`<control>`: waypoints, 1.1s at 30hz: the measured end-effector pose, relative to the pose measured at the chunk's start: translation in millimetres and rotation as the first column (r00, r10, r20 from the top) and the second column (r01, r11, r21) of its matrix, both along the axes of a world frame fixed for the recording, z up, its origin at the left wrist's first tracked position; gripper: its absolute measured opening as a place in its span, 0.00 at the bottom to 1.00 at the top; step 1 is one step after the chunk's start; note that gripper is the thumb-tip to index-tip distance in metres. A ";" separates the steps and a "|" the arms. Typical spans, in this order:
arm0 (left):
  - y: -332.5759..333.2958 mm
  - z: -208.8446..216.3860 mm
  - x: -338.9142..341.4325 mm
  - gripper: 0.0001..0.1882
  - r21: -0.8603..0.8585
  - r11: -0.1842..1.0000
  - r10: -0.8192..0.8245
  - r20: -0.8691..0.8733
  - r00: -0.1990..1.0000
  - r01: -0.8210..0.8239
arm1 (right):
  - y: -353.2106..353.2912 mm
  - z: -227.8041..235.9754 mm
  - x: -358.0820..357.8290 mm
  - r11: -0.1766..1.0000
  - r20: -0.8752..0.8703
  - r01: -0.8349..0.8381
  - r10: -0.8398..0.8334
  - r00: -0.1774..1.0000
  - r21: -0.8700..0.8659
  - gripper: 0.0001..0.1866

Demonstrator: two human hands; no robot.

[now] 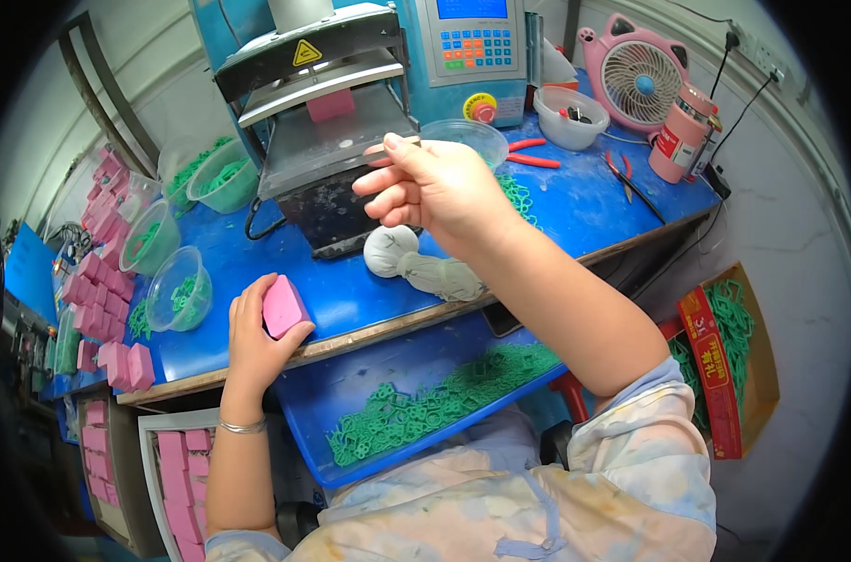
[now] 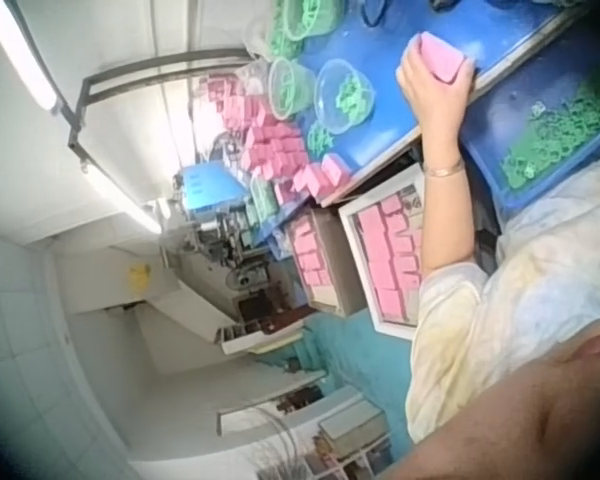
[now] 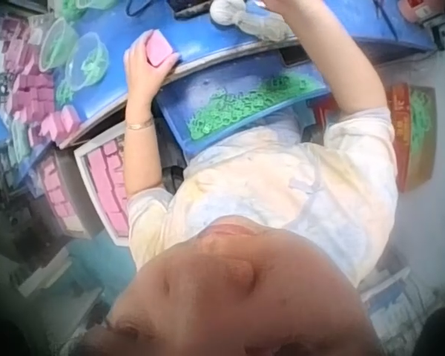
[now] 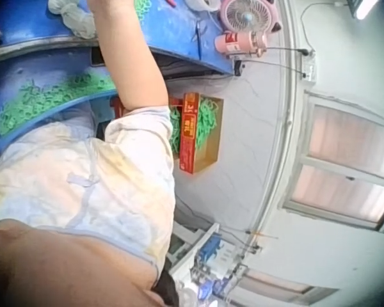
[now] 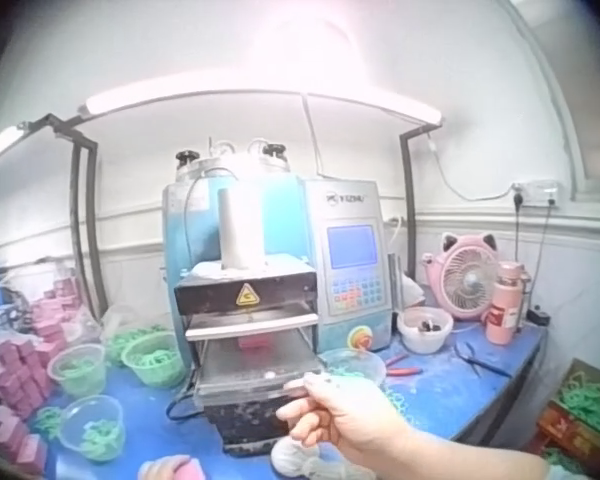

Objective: Assembling small molded plastic parts and attaching decorative green chain links.

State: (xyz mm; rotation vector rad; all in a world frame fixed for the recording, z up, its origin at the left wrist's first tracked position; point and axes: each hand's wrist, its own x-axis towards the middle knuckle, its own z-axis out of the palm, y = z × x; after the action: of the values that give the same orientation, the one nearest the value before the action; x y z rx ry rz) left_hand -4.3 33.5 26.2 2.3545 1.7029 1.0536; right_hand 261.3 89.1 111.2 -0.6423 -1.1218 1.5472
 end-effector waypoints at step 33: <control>-0.7 -9.0 -0.8 0.44 0.019 1.000 -0.001 -0.115 0.993 0.004 | 39.3 -14.8 -21.0 0.984 -0.020 0.009 -0.013 1.000 -0.179 0.25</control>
State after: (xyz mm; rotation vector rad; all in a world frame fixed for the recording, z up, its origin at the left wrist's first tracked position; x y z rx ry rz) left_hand -5.1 32.8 17.3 2.4738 1.7331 0.9559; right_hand 240.3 128.4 96.4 -0.7490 -0.9683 1.6537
